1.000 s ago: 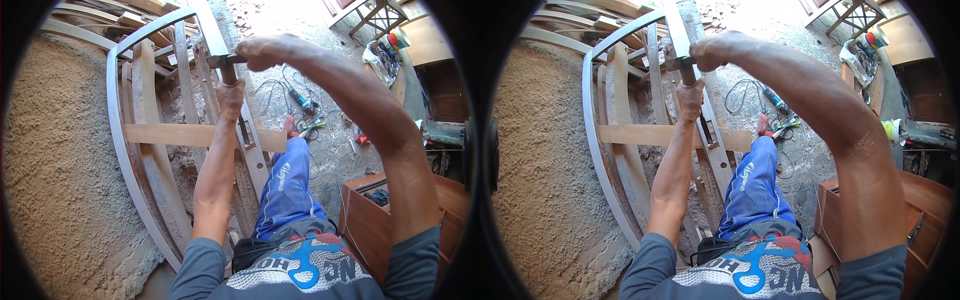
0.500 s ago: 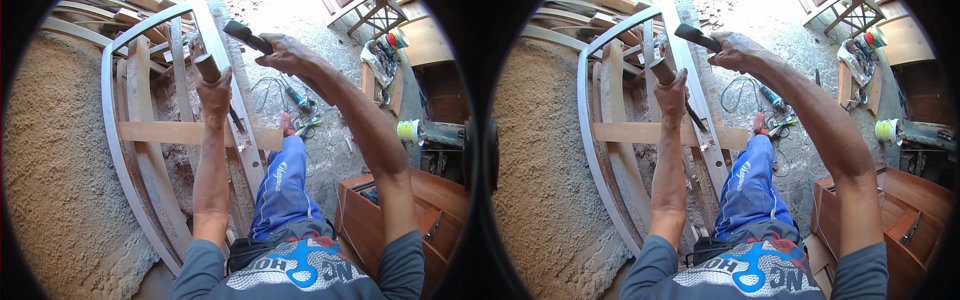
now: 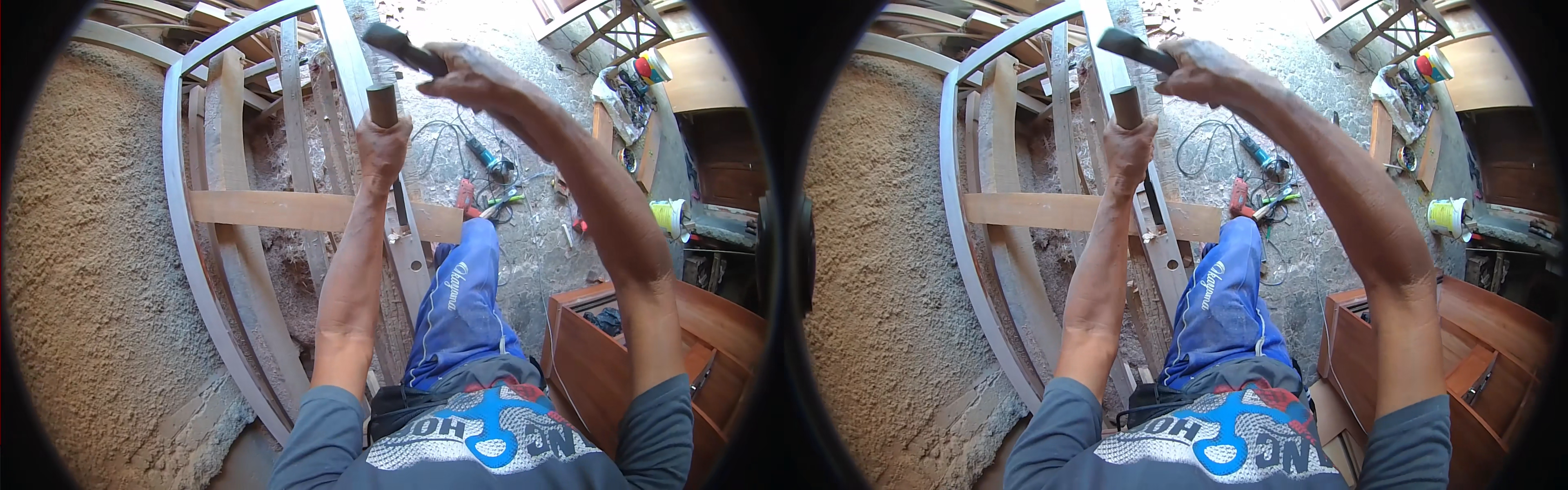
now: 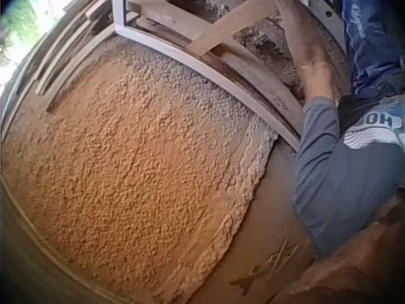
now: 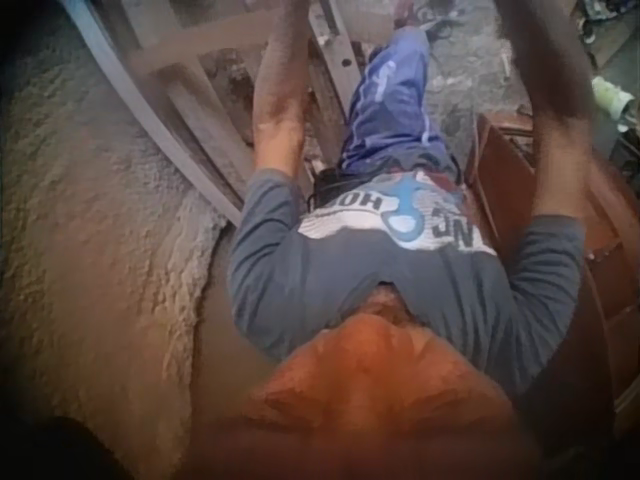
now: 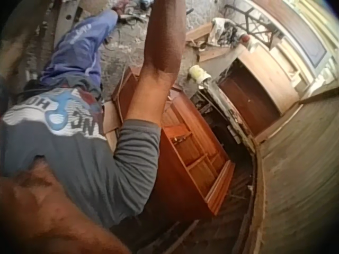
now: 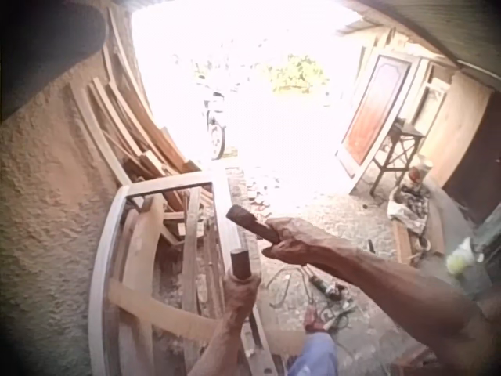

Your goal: The person is carving a wooden frame using a chisel and a mallet. They repeatedly strike the chisel to remove wood shavings and shape the frame.

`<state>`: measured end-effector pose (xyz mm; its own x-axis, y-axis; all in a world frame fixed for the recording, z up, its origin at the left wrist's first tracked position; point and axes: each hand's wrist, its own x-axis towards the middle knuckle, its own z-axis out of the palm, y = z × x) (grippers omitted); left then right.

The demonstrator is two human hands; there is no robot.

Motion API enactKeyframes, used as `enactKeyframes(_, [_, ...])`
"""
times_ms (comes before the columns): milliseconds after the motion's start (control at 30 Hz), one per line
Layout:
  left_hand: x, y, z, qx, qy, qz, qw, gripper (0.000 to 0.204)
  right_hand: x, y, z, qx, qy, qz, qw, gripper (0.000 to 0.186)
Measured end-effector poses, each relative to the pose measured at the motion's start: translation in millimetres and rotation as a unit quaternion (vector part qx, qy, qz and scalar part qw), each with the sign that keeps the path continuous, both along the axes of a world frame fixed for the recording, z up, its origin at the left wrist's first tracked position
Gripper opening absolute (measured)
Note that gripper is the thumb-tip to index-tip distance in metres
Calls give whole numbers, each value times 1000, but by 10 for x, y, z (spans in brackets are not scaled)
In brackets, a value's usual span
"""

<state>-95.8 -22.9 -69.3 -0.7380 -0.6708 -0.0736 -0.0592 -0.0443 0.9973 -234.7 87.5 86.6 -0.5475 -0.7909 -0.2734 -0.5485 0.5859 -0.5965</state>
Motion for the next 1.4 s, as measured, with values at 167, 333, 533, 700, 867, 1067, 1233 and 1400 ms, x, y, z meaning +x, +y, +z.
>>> enactKeyframes(167, [-31,-23,-124,-40,36,22,998,17,-57,-289,67,-33,148,30,988,37])
enactKeyframes(333, [-37,-115,-260,-56,-16,31,998,15,-111,-479,406,204,143,178,952,36])
enactKeyframes(533, [-124,-25,-301,-35,-32,26,999,18,-193,-512,-108,95,278,63,954,32])
enactKeyframes(700, [-58,-109,-319,-28,-62,49,996,18,-195,-454,20,135,120,132,975,31])
enactKeyframes(867, [-136,-137,-284,2,-69,49,996,16,61,-427,-38,158,139,145,967,32])
enactKeyframes(1067, [490,144,388,1,21,-127,992,21,237,211,-68,-2,-4,48,999,33])
enactKeyframes(1233, [925,427,960,77,50,-96,991,21,829,1132,-440,-129,-217,-134,958,52])
enactKeyframes(1400, [1233,137,442,-394,-159,-242,872,58,1410,1759,-633,-154,-324,-277,892,62])
